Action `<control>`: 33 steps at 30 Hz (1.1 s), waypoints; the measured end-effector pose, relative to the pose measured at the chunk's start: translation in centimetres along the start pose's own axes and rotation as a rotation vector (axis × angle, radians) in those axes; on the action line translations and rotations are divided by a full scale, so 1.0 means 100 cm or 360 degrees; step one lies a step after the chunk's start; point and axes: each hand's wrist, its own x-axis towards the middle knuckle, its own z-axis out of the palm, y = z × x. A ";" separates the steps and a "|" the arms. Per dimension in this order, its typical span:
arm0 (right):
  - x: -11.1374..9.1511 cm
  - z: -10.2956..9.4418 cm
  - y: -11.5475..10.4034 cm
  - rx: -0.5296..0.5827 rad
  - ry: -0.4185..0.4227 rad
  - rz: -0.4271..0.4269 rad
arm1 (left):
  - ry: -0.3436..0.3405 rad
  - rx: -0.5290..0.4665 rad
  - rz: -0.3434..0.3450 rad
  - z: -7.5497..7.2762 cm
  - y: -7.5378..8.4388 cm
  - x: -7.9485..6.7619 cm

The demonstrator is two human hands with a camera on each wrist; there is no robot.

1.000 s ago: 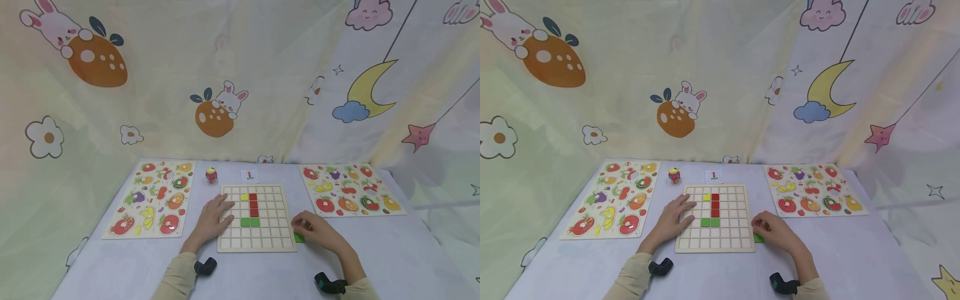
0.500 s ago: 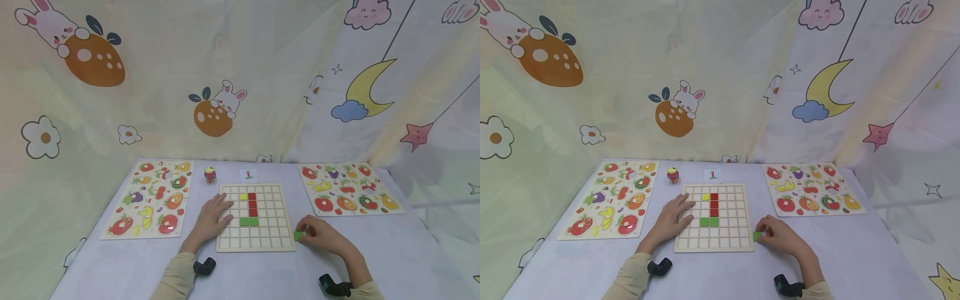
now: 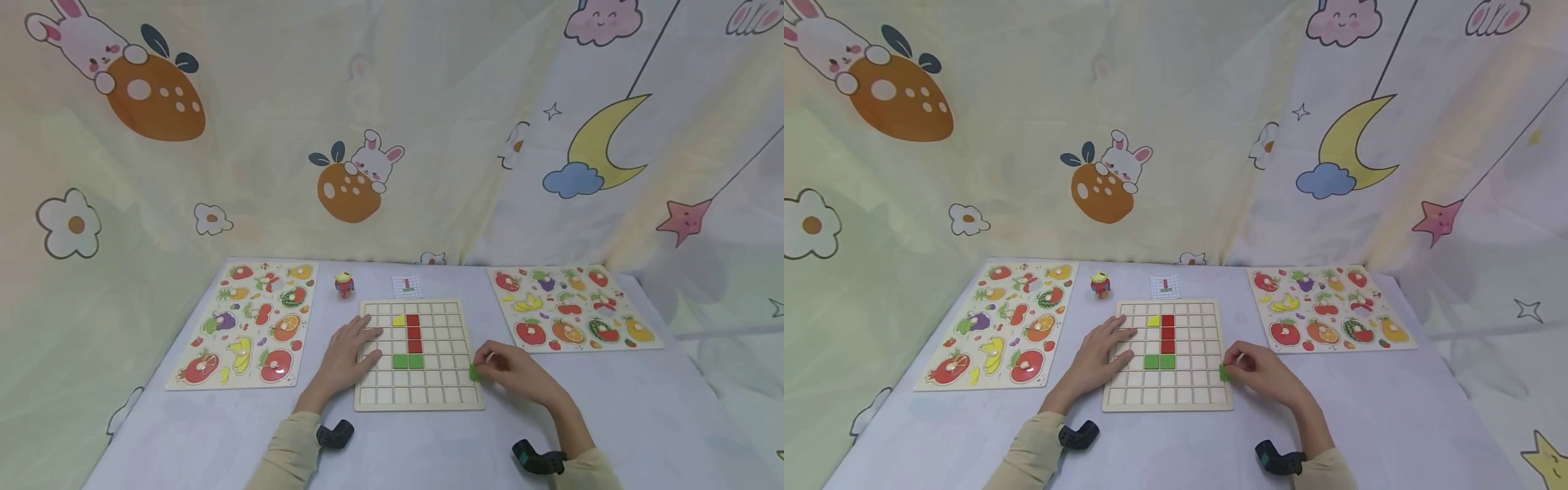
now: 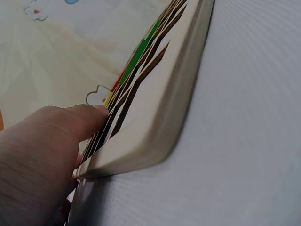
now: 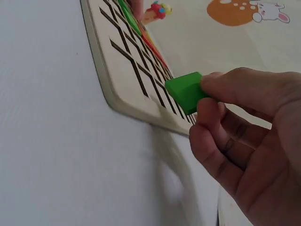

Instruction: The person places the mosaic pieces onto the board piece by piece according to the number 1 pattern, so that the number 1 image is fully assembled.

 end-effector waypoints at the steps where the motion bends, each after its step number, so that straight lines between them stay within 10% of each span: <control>1: 0.003 0.002 -0.001 0.0025 0.0000 -0.0009 | 0.0003 0.0001 0.0000 0.000 0.000 0.000; 17: 0.048 0.043 -0.023 -0.0100 0.0095 -0.0013 | -0.0004 -0.0003 0.0019 0.002 0.000 0.000; 33: 0.052 0.053 -0.025 -0.0319 0.0129 -0.0043 | -0.0022 0.0004 -0.0001 0.004 -0.002 0.003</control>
